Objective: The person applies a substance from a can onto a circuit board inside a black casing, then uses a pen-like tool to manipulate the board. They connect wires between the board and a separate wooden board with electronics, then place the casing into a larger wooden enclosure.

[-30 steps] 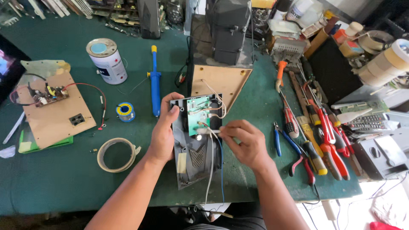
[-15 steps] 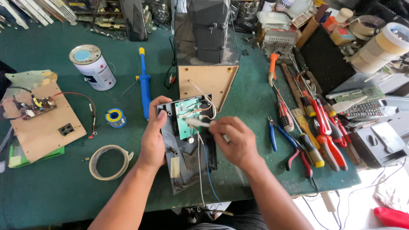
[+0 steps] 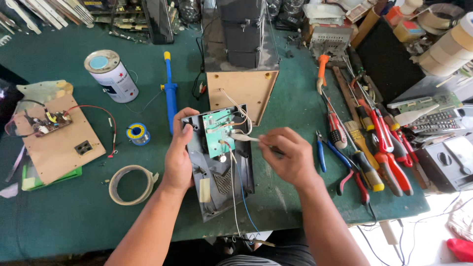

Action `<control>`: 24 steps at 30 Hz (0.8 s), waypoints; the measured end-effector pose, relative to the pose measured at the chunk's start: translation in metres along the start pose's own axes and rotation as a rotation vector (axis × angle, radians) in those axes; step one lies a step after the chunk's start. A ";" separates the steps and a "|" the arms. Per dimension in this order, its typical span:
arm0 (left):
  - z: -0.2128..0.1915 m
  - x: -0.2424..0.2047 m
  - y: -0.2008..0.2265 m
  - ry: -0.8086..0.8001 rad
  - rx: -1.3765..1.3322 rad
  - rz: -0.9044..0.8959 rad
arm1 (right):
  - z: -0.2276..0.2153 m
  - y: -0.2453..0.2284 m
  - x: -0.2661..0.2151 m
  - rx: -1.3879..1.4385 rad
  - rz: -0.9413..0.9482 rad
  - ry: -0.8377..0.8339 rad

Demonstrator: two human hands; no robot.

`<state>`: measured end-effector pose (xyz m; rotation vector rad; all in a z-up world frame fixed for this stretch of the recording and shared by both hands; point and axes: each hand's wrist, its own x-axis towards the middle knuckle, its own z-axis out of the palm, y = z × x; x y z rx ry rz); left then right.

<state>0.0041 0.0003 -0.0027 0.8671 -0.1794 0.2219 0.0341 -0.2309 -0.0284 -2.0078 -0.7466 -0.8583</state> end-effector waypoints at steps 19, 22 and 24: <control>-0.009 0.003 -0.001 -0.025 -0.038 -0.003 | -0.010 0.035 -0.026 -0.115 0.283 0.065; -0.009 0.002 -0.002 -0.034 -0.034 -0.003 | -0.029 0.036 -0.023 -0.174 0.344 -0.120; -0.013 0.004 -0.004 -0.045 -0.048 0.001 | -0.041 0.045 -0.020 -0.350 0.527 -0.403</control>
